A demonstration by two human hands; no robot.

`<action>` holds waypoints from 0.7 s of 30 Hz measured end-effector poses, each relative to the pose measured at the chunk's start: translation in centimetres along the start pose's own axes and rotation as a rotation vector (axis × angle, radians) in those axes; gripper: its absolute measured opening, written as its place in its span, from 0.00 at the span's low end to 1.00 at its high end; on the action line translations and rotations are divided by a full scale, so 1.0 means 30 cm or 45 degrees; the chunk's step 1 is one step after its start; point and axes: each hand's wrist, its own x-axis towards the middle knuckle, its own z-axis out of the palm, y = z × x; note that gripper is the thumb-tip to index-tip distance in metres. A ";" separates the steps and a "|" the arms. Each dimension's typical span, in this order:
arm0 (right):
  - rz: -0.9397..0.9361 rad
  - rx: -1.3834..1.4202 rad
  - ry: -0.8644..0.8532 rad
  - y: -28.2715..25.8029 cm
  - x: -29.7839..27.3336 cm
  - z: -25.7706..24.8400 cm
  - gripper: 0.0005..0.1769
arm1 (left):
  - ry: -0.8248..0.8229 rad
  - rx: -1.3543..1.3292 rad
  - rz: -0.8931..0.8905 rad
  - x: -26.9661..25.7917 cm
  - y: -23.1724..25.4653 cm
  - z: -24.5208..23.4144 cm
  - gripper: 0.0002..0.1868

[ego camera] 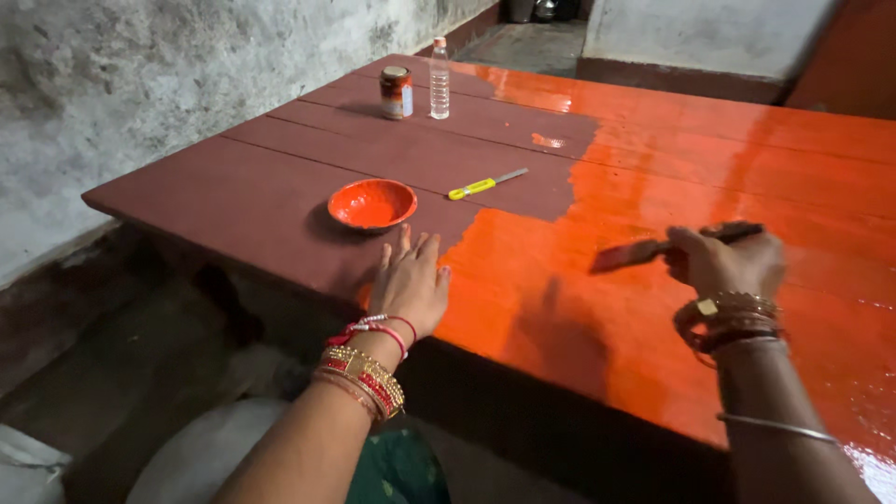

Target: The person uses a brush to apply orange paint to a wooden table, dipping the brush into a small orange bowl and moving it across the surface.

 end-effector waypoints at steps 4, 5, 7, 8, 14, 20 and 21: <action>0.119 0.351 -0.098 0.069 0.060 0.155 0.14 | 0.010 -0.026 0.010 0.003 -0.037 0.008 0.29; 0.142 0.399 -0.098 0.095 0.070 0.186 0.15 | 0.013 -0.032 0.010 0.002 -0.052 0.007 0.29; 0.137 0.440 -0.171 0.139 0.099 0.199 0.12 | 0.013 -0.044 0.004 0.004 -0.077 0.005 0.29; 0.135 0.457 -0.206 0.153 0.116 0.186 0.11 | 0.011 -0.049 -0.004 0.001 -0.091 0.005 0.28; 0.043 -0.430 -0.038 0.064 0.193 0.063 0.10 | -0.010 -0.050 -0.048 0.002 -0.142 0.012 0.29; 0.011 -0.213 0.010 0.104 0.247 0.183 0.19 | 0.009 -0.079 0.004 0.015 -0.129 0.013 0.28; -0.059 -0.460 0.004 0.122 0.245 0.205 0.20 | 0.015 -0.074 0.025 0.014 -0.127 0.009 0.28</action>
